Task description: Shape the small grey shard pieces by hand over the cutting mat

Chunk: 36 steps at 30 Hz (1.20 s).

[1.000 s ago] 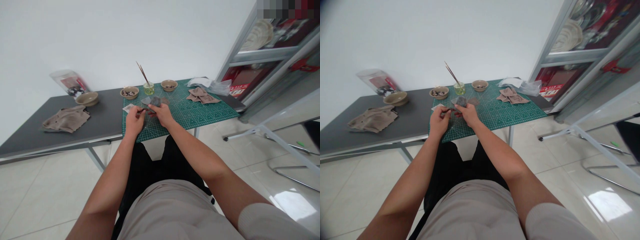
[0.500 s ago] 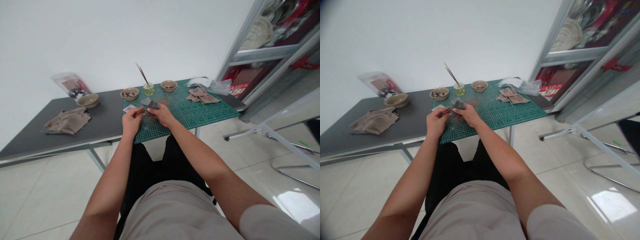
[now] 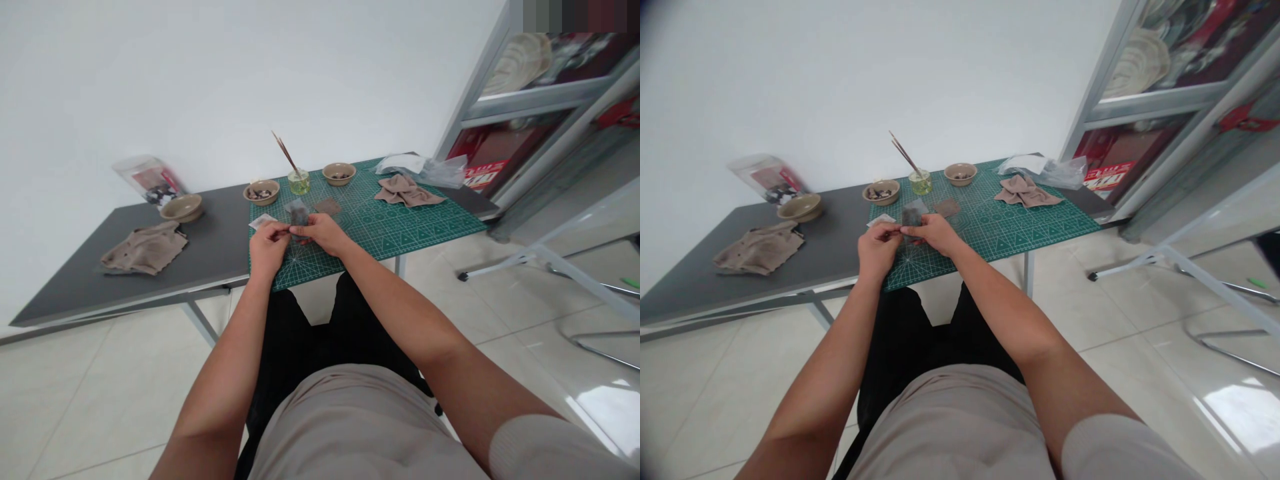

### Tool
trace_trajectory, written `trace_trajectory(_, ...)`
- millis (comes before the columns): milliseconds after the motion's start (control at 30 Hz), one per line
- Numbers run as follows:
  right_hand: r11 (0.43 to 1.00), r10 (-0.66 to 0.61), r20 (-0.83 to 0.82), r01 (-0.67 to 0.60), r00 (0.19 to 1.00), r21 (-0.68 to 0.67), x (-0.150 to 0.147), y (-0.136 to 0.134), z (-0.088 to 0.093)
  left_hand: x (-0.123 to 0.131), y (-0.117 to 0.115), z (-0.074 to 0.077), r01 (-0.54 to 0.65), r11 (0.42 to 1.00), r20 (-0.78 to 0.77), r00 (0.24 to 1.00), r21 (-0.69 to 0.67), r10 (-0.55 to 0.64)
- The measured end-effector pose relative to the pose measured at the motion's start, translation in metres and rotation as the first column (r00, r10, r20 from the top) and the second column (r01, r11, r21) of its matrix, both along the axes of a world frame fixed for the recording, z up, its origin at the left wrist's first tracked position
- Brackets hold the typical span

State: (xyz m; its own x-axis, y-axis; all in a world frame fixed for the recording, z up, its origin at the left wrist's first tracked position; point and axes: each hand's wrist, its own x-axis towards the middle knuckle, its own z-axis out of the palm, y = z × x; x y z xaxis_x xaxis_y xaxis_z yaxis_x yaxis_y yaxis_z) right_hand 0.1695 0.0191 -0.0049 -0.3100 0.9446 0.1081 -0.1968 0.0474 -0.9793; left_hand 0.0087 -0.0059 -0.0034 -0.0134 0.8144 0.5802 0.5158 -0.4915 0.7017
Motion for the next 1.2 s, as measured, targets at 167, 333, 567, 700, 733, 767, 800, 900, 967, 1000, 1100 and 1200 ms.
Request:
trace_trajectory(167,1.0,-0.012,-0.024,0.012,1.0,-0.004,0.0002,0.0,-0.0014,0.0012,-0.0005,-0.0006,-0.031,1.0,-0.031,0.999,0.002,0.031)
trace_trajectory(333,1.0,-0.02,-0.042,0.02,0.999,-0.008,-0.0001,0.0005,-0.0033,0.0048,-0.0022,0.0001,-0.06,0.998,-0.083,0.995,-0.033,0.057)
trace_trajectory(567,0.999,-0.016,0.014,0.015,1.0,0.033,0.0011,0.0014,-0.0041,0.0047,-0.0051,0.002,-0.051,0.998,-0.19,0.981,-0.025,0.045)
trace_trajectory(700,1.0,0.014,-0.064,-0.012,0.998,0.023,0.0022,0.0024,-0.0062,0.0026,-0.005,0.0017,-0.024,0.999,-0.117,0.993,-0.048,0.018)
trace_trajectory(733,1.0,0.016,-0.075,-0.015,0.997,0.02,0.0022,0.0024,-0.0065,0.0022,-0.005,0.0016,-0.017,0.999,-0.098,0.995,-0.05,0.012)
trace_trajectory(767,1.0,0.017,-0.079,-0.016,0.997,0.02,0.002,0.0023,-0.0065,0.0019,-0.0049,0.0015,-0.011,0.999,-0.088,0.996,-0.052,0.006)
trace_trajectory(800,1.0,0.015,-0.074,-0.014,0.997,0.021,0.0018,0.0021,-0.0063,0.0017,-0.0049,0.0016,-0.007,0.999,-0.09,0.996,-0.052,0.002)
trace_trajectory(900,0.998,-0.006,0.011,0.005,1.0,0.06,0.0016,0.0013,-0.0053,0.0022,-0.0049,0.0021,-0.004,0.999,-0.159,0.987,-0.041,-0.002)
trace_trajectory(967,0.994,-0.033,0.082,0.024,0.996,0.102,0.0021,0.001,-0.005,0.0028,-0.0051,0.0023,0.007,1.0,-0.211,0.977,-0.025,-0.012)
trace_trajectory(1000,0.993,-0.041,0.101,0.029,0.994,0.116,0.0026,0.001,-0.0052,0.003,-0.0052,0.0023,0.013,1.0,-0.219,0.976,-0.018,-0.016)
trace_trajectory(1100,0.994,-0.023,0.076,0.015,0.997,0.106,0.004,0.0012,-0.0064,0.0029,-0.0056,0.0018,0.013,1.0,-0.163,0.986,-0.026,-0.017)
trace_trajectory(1200,0.997,0.01,0.013,-0.01,1.0,0.071,0.0047,0.0008,-0.0067,0.002,-0.0057,0.002,0.009,0.997,-0.046,0.999,-0.076,-0.013)
